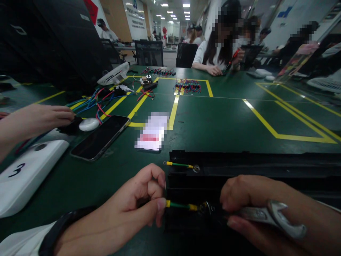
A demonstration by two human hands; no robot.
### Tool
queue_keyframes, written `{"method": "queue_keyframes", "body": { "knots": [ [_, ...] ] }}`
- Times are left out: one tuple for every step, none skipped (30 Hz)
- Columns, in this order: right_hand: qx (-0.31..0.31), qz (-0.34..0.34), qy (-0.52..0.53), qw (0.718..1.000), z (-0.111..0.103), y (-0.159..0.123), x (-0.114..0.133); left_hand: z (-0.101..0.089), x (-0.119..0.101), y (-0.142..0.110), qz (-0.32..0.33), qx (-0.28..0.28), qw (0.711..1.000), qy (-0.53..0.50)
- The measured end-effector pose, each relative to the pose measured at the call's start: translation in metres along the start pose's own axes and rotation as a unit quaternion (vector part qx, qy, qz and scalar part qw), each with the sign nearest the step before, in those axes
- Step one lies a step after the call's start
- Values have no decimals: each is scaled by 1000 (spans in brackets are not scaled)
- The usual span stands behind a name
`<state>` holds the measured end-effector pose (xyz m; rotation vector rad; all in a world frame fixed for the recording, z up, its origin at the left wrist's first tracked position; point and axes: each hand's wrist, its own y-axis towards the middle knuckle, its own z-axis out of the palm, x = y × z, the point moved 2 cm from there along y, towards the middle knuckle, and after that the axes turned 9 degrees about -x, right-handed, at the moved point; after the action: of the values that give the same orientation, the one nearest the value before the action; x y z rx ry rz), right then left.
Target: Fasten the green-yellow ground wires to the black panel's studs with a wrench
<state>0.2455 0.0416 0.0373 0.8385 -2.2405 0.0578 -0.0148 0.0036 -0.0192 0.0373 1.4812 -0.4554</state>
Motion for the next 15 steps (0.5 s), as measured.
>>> {"method": "queue_keyframes", "body": {
  "knots": [
    [-5, -11, -9, 1000, 0, 0, 2, 0, 0, 0, -2, 0, 1000, -1],
    [-12, -20, -17, 1000, 0, 0, 3, 0, 0, 0, -3, -2, 1000, -4],
    [-21, -31, -22, 999, 0, 0, 3, 0, 1, 1, -4, -2, 1000, -6],
    [-32, -37, -25, 998, 1, 0, 3, 0, 1, 1, -3, -4, 1000, -7],
    [-38, -39, -28, 998, 1, -1, 3, 0, 1, 1, -2, -2, 1000, -11],
    [-44, -38, -32, 998, 2, 0, 2, 0, 1, 1, 0, 1, 1000, -11],
    [-46, -38, -34, 998, 3, 0, 1, 0, 0, 2, 2, 2, 1000, -13],
    [-47, -39, -35, 998, 3, 0, 0, 0, 0, 2, 4, 2, 1000, -12],
    [-47, -44, -35, 997, 3, 1, 0, 0, 1, 2, 5, 2, 1000, -10],
    [-44, -49, -35, 997, 3, 1, 0, 0, 1, 2, 6, 2, 1000, -9],
    [-45, -56, -37, 997, 3, 1, 1, -1, 1, 1, 7, 2, 1000, -7],
    [-45, -62, -39, 996, 2, 1, 1, -1, 2, 1, 7, 2, 1000, -4],
    [-48, -70, -40, 996, 2, 2, 2, -2, 2, 1, 8, 3, 1000, -3],
    [-53, -76, -39, 995, 1, 2, 3, -2, 3, 1, 9, 4, 1000, -1],
    [-53, -80, -35, 995, 0, 2, 3, -3, 3, 0, 10, 4, 1000, 0]
  ]
}}
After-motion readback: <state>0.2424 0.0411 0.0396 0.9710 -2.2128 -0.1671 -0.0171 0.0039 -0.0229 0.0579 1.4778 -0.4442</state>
